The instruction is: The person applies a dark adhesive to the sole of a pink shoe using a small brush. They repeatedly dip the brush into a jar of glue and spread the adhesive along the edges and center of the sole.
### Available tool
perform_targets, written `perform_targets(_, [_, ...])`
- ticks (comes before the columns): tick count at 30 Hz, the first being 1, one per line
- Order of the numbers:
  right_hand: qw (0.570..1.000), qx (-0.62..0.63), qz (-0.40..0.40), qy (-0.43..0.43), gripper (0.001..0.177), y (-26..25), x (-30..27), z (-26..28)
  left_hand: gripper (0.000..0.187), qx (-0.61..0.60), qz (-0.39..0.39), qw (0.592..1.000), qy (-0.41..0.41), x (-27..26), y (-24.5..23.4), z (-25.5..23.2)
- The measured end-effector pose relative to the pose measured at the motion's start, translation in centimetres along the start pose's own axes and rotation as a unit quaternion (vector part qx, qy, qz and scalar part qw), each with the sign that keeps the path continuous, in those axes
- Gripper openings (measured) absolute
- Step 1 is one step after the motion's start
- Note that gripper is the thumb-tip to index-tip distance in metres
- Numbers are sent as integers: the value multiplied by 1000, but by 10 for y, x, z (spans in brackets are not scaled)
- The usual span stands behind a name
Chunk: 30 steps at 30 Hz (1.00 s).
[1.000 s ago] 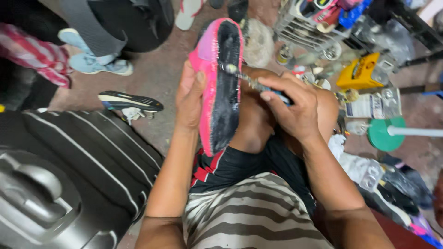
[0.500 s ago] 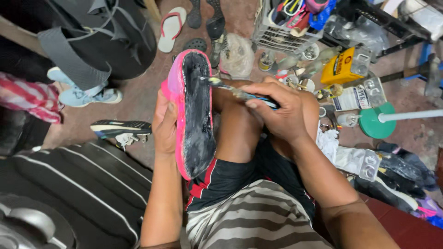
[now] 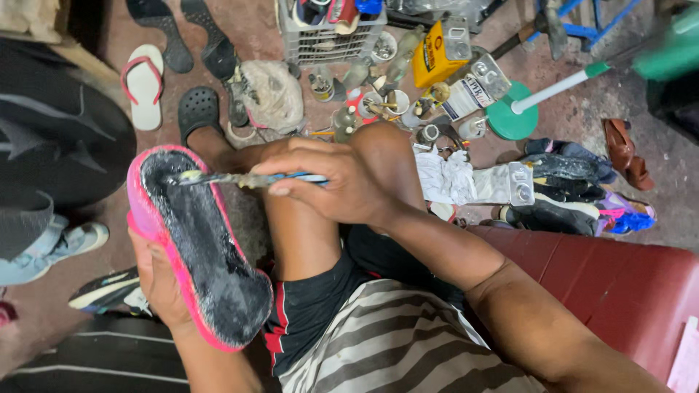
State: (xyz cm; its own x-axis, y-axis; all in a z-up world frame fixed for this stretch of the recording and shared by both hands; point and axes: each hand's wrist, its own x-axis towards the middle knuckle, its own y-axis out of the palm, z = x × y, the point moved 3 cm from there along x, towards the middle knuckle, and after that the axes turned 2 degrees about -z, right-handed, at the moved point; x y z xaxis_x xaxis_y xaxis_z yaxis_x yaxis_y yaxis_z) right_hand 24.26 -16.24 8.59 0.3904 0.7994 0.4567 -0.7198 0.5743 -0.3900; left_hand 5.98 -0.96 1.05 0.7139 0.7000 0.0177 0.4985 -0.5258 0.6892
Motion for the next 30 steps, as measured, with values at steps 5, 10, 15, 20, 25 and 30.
perform_targets(5, [993, 39, 111, 0, 31, 7, -14, -2, 74, 59, 10, 998, 5, 1, -13, 2])
perform_targets(10, [993, 105, 28, 37, 23, -4, -19, -9, 67, 57, 7, 998, -22, -4, -31, 3])
perform_targets(15, [992, 82, 92, 33, 26, -1, -21, -8, 62, 110, 35, 993, -4, 7, -20, 1])
perform_targets(20, [973, 216, -12, 80, 25, -23, -30, -5, 42, 178, 17, 981, 72, 20, -13, -9])
perform_targets(25, [974, 204, -18, 92, 38, -24, -20, 9, 13, 455, -10, 873, 176, 28, -37, -28])
perform_targets(30, [954, 294, 18, 56, 33, 13, -18, 21, 20, 555, -151, 789, 215, 45, -93, -24])
